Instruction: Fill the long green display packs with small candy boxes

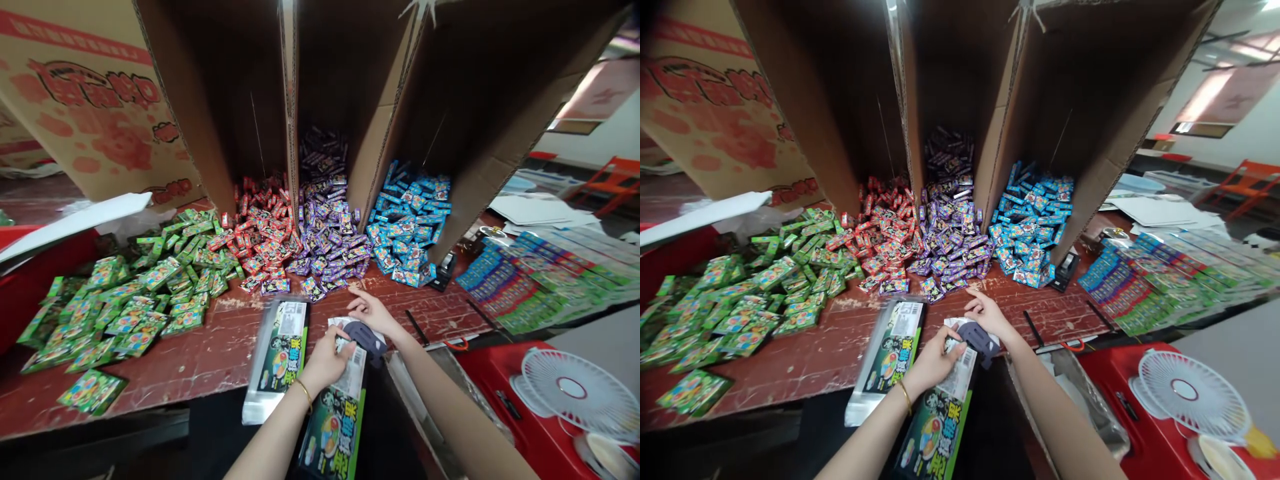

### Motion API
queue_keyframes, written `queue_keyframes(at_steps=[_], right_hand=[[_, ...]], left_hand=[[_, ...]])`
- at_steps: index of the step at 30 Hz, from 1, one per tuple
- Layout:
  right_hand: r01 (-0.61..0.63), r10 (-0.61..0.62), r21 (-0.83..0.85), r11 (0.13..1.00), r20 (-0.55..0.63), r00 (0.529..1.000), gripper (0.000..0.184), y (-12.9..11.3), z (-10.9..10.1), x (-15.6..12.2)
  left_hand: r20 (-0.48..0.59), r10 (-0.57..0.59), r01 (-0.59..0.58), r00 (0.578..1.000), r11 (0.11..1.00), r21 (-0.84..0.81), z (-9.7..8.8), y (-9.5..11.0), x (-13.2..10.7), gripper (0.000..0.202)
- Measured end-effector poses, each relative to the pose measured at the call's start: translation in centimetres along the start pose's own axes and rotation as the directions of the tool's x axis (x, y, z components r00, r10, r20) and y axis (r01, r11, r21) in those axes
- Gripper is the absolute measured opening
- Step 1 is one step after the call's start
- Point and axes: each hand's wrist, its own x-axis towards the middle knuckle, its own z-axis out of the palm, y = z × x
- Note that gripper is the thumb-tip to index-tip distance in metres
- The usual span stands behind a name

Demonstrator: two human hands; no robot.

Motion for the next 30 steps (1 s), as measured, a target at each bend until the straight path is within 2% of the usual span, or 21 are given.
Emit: queue_keyframes(at_steps=[2,4,9,13,17,21,25,30], right_hand=[[-0.020,0.020,0.002,1.000,0.031,0.999,0.066,-0.2,0.6,0.2],[-0.047,0.047,-0.007,0.999,0.044,0.998,0.072,-0.3,0.9,0.3],[-0.106,0.108,-0.084,0.991,0.027,0.994,0.077,-0.5,1.1,0.5],[-0.148,0.141,-0.206,0.967,-0.048,0.989,0.082,-0.3,1.3,0.5],[-0.175,0.153,-0.314,0.933,-0.094,0.984,0.081,-0.4,1.1,0.1],[-0.207,0.185,-0.357,0.911,-0.097,0.978,0.069,-0.9,0.8,-0.2],[-0.223,0.205,-0.306,0.926,-0.090,0.975,0.067,-1.1,0.8,-0.2],[-0.236,0.231,-0.114,0.965,-0.057,0.971,0.065,-1.1,1.2,-0.4]], left_hand=[[-0.002,0.008,-0.008,1.000,1.000,-0.024,0.0,-0.1,0.0,0.010],[-0.003,0.019,-0.019,1.000,0.998,-0.059,0.1,-0.4,0.0,0.010],[-0.003,0.051,-0.051,0.999,0.987,-0.152,0.3,-1.1,0.1,0.008],[-0.010,0.063,-0.064,0.998,0.976,-0.208,0.5,-1.7,0.0,0.008],[-0.023,0.067,-0.071,0.997,0.969,-0.238,0.8,-2.1,-0.2,0.009],[-0.033,0.057,-0.064,0.998,0.967,-0.248,0.9,-2.4,-0.3,0.010],[-0.036,0.051,-0.059,0.998,0.966,-0.251,1.0,-2.5,-0.3,0.010],[-0.043,0.050,-0.059,0.998,0.967,-0.248,1.1,-2.6,-0.4,0.010]])
